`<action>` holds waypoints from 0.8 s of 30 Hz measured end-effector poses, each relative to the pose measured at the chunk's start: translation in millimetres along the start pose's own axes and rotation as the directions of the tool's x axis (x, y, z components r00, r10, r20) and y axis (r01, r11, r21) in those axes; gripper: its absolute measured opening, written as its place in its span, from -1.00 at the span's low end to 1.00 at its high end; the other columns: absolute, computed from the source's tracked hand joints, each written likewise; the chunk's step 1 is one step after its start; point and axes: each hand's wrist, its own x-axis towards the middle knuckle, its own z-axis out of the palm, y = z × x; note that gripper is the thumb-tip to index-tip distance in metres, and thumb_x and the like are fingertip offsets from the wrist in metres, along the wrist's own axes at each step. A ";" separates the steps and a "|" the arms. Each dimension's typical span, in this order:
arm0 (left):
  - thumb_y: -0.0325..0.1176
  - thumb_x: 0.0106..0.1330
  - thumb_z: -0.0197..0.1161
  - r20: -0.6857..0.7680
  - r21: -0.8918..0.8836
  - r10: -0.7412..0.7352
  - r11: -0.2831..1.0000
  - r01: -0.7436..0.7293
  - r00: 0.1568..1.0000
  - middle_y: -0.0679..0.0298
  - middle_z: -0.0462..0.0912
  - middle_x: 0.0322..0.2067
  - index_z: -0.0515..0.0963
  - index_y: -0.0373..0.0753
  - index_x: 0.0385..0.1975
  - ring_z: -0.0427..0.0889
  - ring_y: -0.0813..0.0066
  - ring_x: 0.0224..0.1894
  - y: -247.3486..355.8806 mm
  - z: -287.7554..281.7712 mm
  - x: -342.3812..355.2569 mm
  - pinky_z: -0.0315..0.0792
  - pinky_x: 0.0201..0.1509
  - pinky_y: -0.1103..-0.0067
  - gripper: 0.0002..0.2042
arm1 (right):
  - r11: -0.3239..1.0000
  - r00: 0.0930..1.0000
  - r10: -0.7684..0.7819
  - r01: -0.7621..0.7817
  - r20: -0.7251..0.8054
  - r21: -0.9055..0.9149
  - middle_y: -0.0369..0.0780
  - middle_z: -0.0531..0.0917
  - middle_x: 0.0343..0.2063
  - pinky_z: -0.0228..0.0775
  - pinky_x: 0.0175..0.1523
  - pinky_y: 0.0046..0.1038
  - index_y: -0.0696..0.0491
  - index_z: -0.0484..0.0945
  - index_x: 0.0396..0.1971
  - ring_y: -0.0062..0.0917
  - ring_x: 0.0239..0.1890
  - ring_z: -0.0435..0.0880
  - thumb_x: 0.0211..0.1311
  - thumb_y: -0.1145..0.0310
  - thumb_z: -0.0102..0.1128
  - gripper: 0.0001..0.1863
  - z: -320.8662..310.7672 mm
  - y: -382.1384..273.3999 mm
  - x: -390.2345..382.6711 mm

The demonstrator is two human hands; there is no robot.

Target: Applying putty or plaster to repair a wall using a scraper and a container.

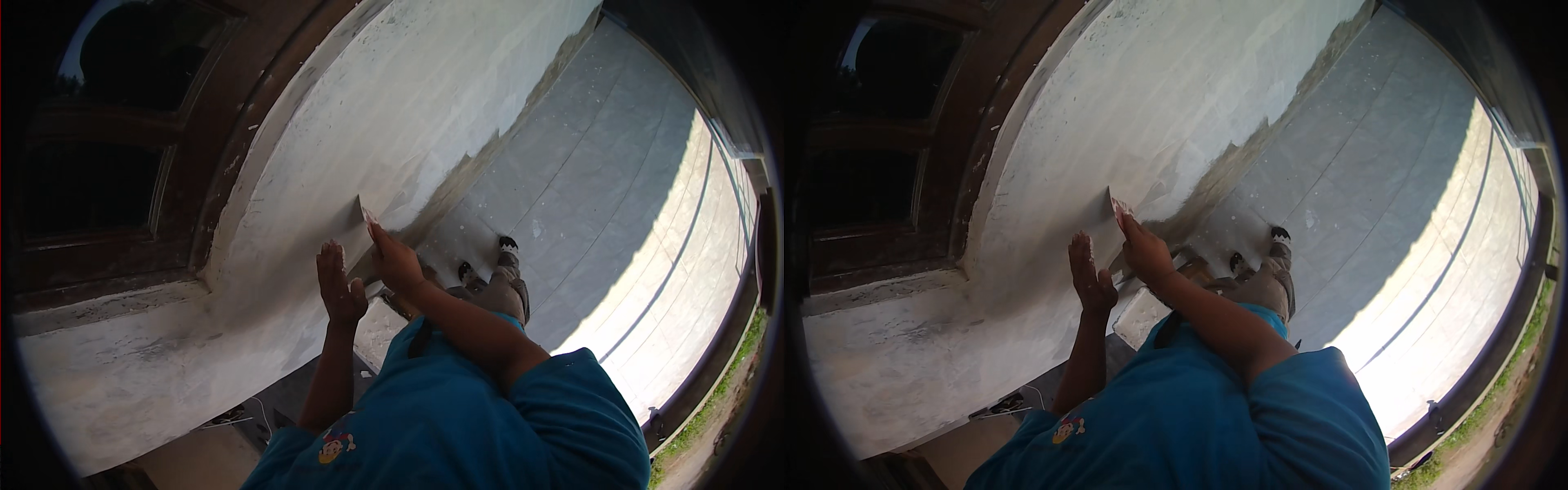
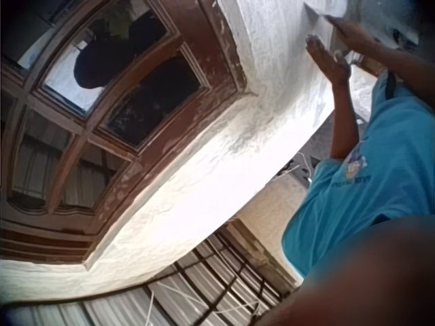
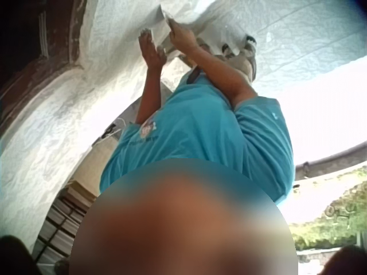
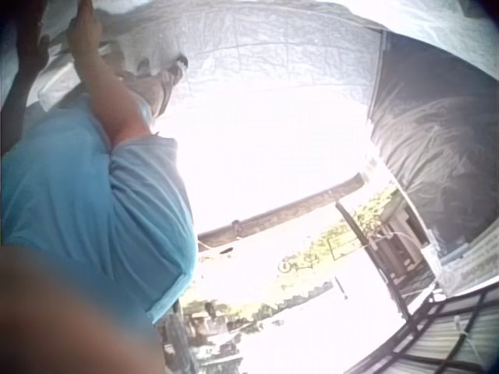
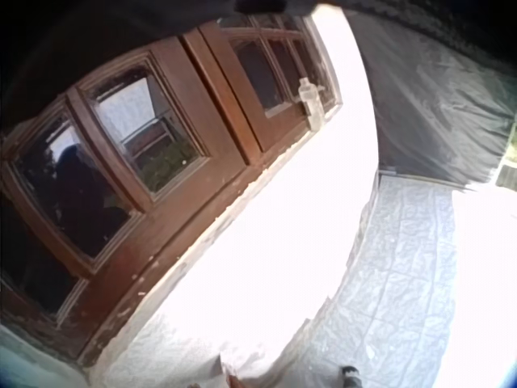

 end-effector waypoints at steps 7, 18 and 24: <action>-0.12 0.40 -0.09 0.079 0.077 0.023 0.997 -0.029 0.997 -0.06 0.23 0.31 0.26 -0.39 0.26 0.13 0.00 0.40 -3.4 10.5 8.0 -0.04 0.44 0.13 -0.45 | 0.975 0.957 0.219 -0.223 -0.192 0.000 0.05 0.63 -0.31 0.48 -0.19 -0.18 0.09 0.40 0.17 -0.05 -0.28 0.63 0.20 0.43 0.01 -0.51 -51.5 33.0 41.5; -0.19 0.43 -0.15 0.144 0.112 0.042 0.992 -0.058 0.989 -0.02 0.21 0.33 0.24 -0.36 0.28 0.06 0.00 0.43 -6.4 22.8 17.0 -0.18 0.47 0.11 -0.50 | 0.982 0.980 0.186 -0.188 -0.072 -0.023 0.01 0.66 -0.31 0.49 -0.19 -0.21 0.07 0.46 0.13 -0.08 -0.26 0.65 0.20 0.41 0.02 -0.55 -48.4 48.9 19.7; -0.18 0.43 -0.14 0.142 0.080 0.019 0.996 -0.031 0.990 -0.02 0.20 0.33 0.24 -0.36 0.28 0.05 0.00 0.43 -3.9 26.9 14.2 -0.19 0.47 0.11 -0.49 | 0.960 0.956 0.275 -0.279 -0.103 -0.023 0.02 0.64 -0.39 0.48 -0.19 -0.21 0.03 0.47 0.13 -0.08 -0.28 0.66 0.17 0.35 0.07 -0.53 -13.5 27.9 33.5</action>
